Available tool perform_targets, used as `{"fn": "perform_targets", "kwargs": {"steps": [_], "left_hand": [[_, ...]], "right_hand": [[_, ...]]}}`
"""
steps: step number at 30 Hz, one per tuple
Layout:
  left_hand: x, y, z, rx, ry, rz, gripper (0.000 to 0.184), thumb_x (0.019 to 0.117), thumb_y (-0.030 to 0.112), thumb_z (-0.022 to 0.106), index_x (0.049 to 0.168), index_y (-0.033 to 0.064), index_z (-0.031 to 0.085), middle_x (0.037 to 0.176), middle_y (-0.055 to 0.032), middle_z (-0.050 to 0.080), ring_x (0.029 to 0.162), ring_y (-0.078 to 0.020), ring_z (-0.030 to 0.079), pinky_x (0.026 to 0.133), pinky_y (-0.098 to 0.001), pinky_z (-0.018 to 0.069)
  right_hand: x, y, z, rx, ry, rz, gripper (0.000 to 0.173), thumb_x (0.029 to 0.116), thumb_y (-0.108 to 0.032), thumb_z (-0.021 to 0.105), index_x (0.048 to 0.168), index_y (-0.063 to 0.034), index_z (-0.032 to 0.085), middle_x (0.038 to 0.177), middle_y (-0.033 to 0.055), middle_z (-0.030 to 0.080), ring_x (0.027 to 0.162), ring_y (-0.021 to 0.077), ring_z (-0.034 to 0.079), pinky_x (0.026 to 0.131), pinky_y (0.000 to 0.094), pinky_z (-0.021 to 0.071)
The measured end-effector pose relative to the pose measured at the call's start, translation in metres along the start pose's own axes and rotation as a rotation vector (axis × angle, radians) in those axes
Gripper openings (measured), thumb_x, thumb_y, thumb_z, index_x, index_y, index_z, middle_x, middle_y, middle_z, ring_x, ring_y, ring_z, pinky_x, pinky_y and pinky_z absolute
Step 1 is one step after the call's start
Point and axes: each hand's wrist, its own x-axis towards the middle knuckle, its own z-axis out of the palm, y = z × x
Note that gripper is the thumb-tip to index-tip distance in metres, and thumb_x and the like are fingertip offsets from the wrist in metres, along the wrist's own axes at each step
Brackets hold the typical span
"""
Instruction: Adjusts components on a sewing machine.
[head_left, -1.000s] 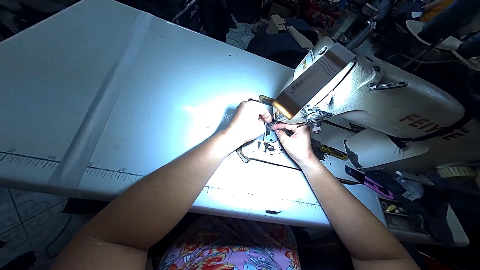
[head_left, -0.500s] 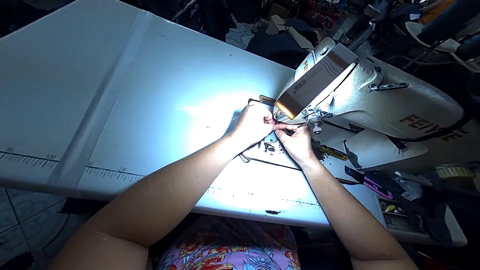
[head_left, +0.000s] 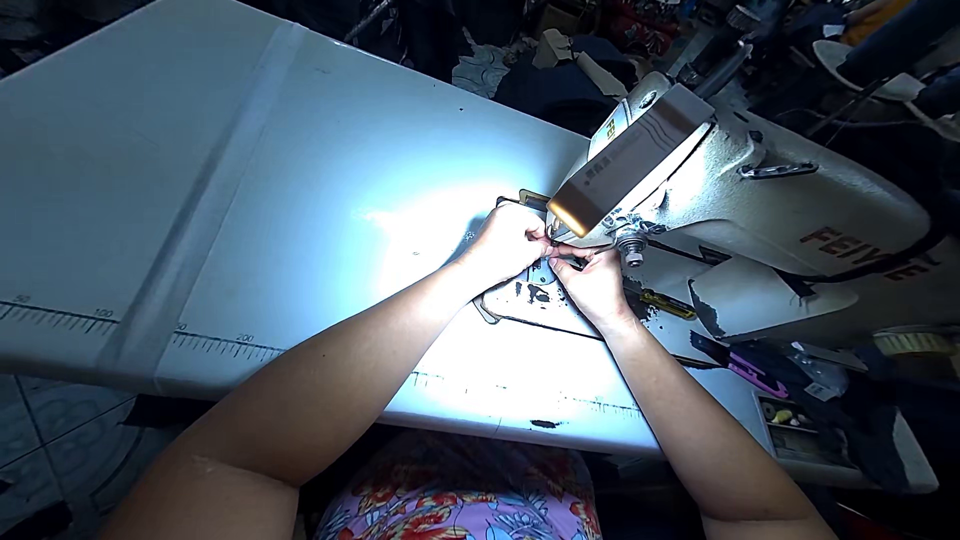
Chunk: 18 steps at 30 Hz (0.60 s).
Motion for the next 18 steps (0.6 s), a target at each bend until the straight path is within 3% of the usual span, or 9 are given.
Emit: {"fn": "perform_targets", "kwargs": {"steps": [3,11,15,18], "left_hand": [[0.001,-0.003,-0.003,-0.01,-0.032,0.028,0.019,0.0927,0.009,0.072,0.077,-0.0001,0.068,0.075,-0.0054,0.059,0.072,-0.012,0.051,0.072,-0.0309,0.0419],[0.001,-0.005,-0.004,0.005,-0.039,0.073,0.018,0.0946,0.007,0.069,0.08,-0.0024,0.069,0.081,-0.0097,0.064,0.081,-0.0162,0.056,0.082,-0.034,0.0443],[-0.003,0.006,-0.003,0.014,-0.039,-0.021,0.019,0.0864,0.013,0.08,0.079,0.0009,0.067,0.078,-0.0055,0.06,0.076,-0.0136,0.053,0.076,-0.0331,0.0435],[-0.005,0.012,0.005,-0.004,0.039,-0.102,0.015,0.0862,0.011,0.079,0.08,0.0021,0.068,0.075,-0.0031,0.062,0.071,-0.0101,0.054,0.069,-0.0299,0.0445]], "right_hand": [[0.0,-0.001,0.0,-0.006,-0.013,-0.003,0.032,0.0804,0.011,0.072,0.111,0.0111,0.064,0.1,0.0106,0.074,0.094,0.0005,0.07,0.089,0.0176,0.056],[-0.001,-0.003,0.001,-0.028,-0.028,-0.011,0.022,0.0808,0.01,0.073,0.103,0.0083,0.069,0.096,0.0093,0.075,0.091,-0.0007,0.069,0.086,0.0163,0.0553],[0.001,-0.001,0.001,-0.033,-0.037,-0.052,0.021,0.0813,0.006,0.076,0.102,0.0057,0.072,0.099,0.0096,0.076,0.095,0.0002,0.07,0.091,0.0175,0.0555],[0.001,-0.003,0.002,-0.062,-0.042,-0.04,0.019,0.0819,0.003,0.078,0.1,0.0037,0.073,0.098,0.0091,0.075,0.094,0.001,0.069,0.09,0.0185,0.055]]}}
